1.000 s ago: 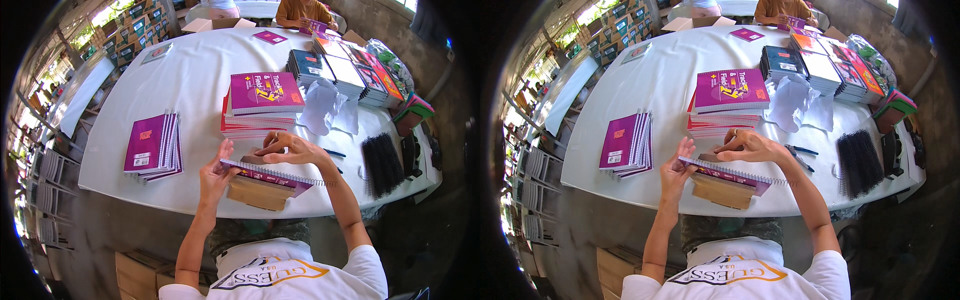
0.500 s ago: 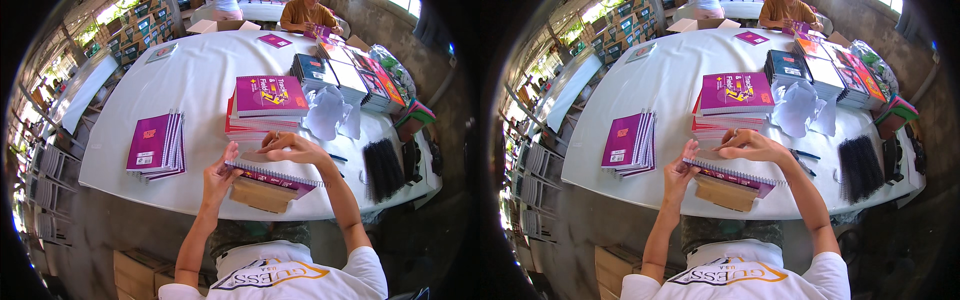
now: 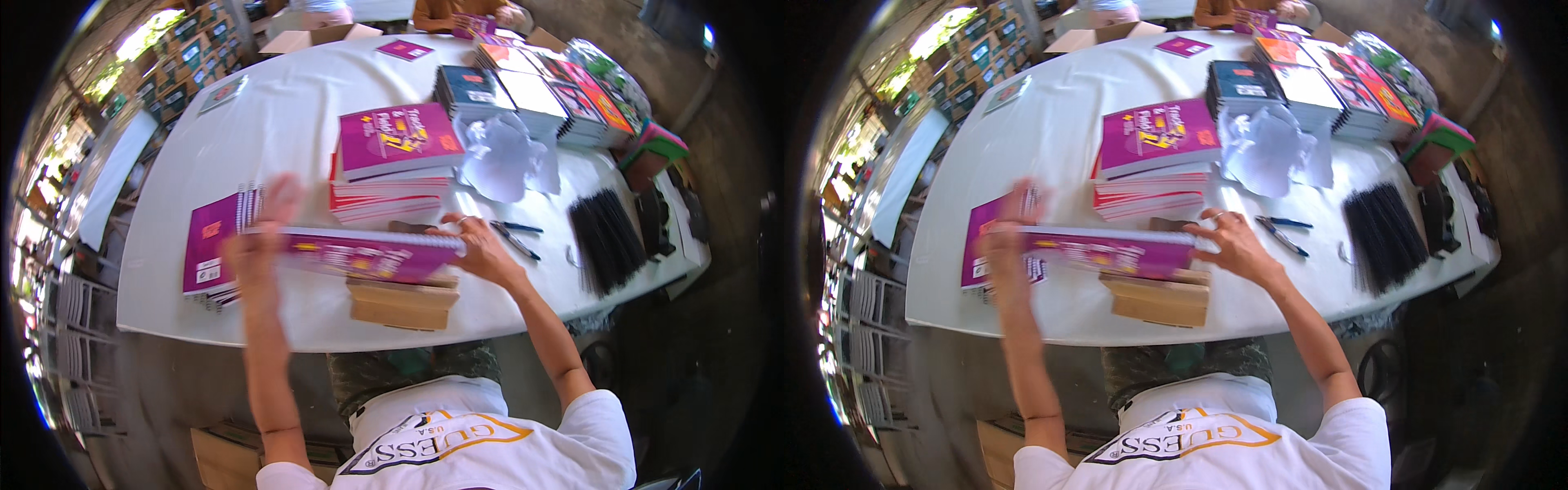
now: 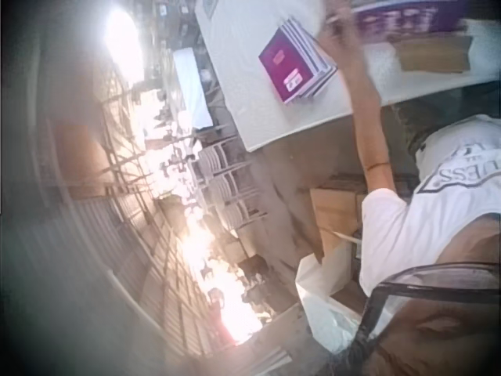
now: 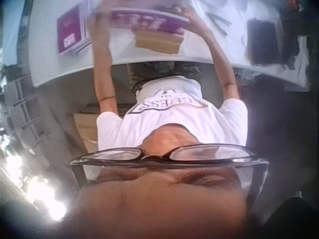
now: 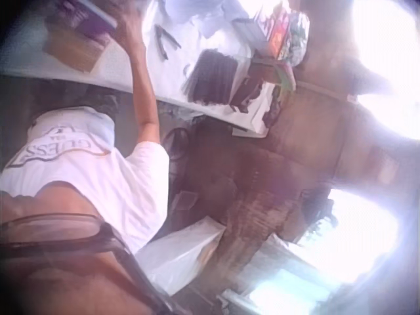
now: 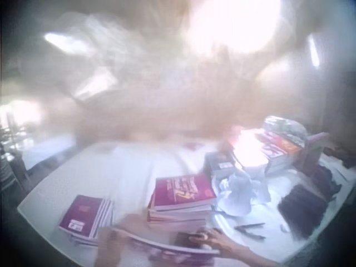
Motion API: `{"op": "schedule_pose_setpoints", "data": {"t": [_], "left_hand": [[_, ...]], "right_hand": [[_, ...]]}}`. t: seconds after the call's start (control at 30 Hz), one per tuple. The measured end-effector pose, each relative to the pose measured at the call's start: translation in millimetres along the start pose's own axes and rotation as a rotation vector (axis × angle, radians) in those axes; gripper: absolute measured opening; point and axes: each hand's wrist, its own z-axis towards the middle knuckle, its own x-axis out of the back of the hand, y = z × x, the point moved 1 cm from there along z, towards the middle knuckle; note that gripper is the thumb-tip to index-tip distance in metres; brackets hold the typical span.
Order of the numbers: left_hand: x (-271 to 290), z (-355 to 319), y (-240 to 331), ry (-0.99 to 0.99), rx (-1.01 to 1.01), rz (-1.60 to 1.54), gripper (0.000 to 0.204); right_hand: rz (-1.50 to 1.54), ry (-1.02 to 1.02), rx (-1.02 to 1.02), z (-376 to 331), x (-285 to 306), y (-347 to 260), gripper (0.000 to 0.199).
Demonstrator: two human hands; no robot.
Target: The person binds spiral notebooks by threading a plastic spiral through the punched holes by hand and cutting the excess with pliers before stacking them.
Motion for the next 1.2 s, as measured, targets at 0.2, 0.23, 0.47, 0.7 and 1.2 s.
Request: {"op": "schedule_pose_setpoints", "data": {"t": [0.2,0.23,0.47,0.7,1.2], "left_hand": [[-4.6,-52.7,55.3,-0.597,-0.092,0.083,0.063],[-24.6,-68.4,48.0,-0.812,-0.160,0.201,0.065],[-111.7,-127.4,23.1,-0.553,-0.168,0.964,0.062],[-119.3,-124.3,28.1,-0.538,-0.242,1.051,0.057],[-73.0,-96.7,35.7,-0.424,-0.232,0.903,0.061]], "right_hand": [[-0.488,-0.037,-0.508,-75.3,11.7,54.9,0.051],[-0.481,0.025,-0.475,-85.9,3.1,68.5,0.052],[0.026,0.311,-0.368,-109.5,20.4,3.6,0.049],[0.243,0.247,-0.002,-115.8,23.6,-93.3,0.049],[0.761,-0.215,0.073,-61.3,56.0,-55.2,0.028]]}}
